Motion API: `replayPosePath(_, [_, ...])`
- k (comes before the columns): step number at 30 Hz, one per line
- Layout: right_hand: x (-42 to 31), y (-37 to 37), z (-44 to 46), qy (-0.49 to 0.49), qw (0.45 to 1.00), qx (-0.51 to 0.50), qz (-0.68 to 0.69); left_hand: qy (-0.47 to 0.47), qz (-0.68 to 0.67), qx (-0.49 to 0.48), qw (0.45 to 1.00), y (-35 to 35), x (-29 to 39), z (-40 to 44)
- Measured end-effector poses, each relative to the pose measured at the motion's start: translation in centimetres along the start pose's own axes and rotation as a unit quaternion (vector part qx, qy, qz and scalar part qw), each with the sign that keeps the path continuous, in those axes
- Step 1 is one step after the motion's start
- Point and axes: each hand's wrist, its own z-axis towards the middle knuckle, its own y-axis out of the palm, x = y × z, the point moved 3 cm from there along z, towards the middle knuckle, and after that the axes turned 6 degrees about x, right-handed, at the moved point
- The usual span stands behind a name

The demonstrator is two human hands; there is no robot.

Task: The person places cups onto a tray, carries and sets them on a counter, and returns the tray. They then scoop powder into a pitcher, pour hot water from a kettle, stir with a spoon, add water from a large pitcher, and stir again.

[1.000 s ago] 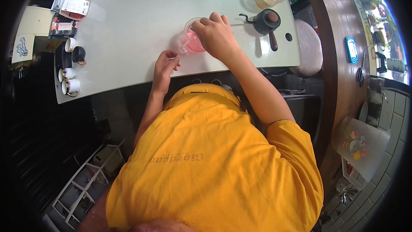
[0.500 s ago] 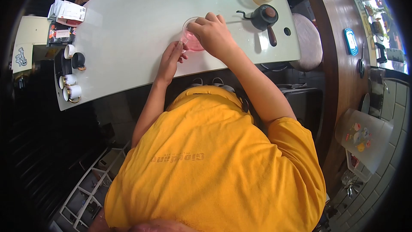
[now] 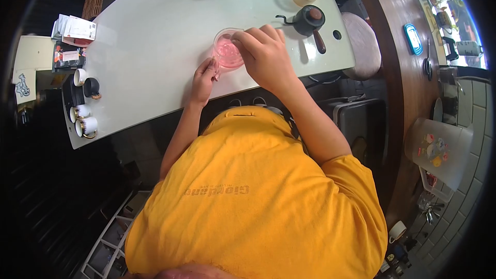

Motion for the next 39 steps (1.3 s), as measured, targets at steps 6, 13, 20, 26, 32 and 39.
replayPosePath(6, [-0.8, -2.0, -2.8, -0.09, 0.993, 0.079, -0.019, -0.001, -0.057, -0.009, 0.998, 1.0, 1.4, -0.3])
replayPosePath(13, [-0.4, -2.7, -4.4, -0.119, 0.981, 0.151, -0.016, 0.019, -0.067, -0.026, 0.997, 2.5, 2.2, 0.3])
replayPosePath(20, [2.0, -3.6, -7.2, 0.106, 0.936, 0.318, 0.11, 0.001, -0.105, -0.042, 0.994, 3.3, 2.3, 1.1])
replayPosePath(26, [7.2, -3.2, -15.0, 0.36, 0.803, 0.404, 0.248, -0.007, -0.066, -0.046, 0.997, 2.6, 2.1, 2.0])
replayPosePath(32, [11.0, -2.2, -17.2, 0.471, 0.772, 0.368, 0.216, -0.016, -0.061, -0.024, 0.998, 2.3, 2.1, 2.1])
replayPosePath(39, [12.5, -1.5, -16.7, 0.504, 0.758, 0.361, 0.203, -0.01, -0.082, -0.018, 0.996, 2.1, 2.1, 1.5])
